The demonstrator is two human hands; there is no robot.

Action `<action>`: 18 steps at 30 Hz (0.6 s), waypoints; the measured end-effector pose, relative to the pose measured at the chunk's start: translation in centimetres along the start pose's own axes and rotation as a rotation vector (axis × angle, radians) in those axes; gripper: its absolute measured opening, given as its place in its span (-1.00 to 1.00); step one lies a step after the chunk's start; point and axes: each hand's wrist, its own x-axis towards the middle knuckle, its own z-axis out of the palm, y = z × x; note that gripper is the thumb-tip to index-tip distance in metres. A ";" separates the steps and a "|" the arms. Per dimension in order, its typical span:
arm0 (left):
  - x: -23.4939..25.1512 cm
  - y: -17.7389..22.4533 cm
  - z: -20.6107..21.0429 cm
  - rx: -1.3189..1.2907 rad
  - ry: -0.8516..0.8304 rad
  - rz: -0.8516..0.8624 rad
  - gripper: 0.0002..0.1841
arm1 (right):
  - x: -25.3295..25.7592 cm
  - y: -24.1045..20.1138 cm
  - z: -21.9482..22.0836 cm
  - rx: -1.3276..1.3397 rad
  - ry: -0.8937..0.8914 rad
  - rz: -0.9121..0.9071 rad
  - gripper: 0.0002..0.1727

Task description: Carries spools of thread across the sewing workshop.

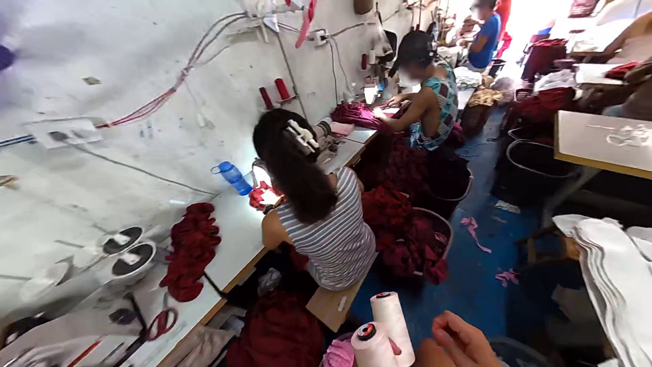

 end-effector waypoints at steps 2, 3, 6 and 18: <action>2.5 -0.9 1.1 0.002 0.006 0.007 -0.62 | 1.5 1.3 -0.9 0.259 -0.078 0.100 -0.53; 3.9 -1.5 1.7 0.004 0.012 0.006 -0.62 | 2.5 2.2 -1.2 0.330 -0.112 0.119 -0.35; 8.9 -3.9 4.1 0.121 0.107 0.002 -0.59 | 5.6 5.8 -3.2 0.405 -0.049 0.089 -0.23; 41.5 -19.8 13.1 0.363 -0.131 0.176 0.27 | 23.1 14.1 -29.3 0.066 0.453 0.058 -0.85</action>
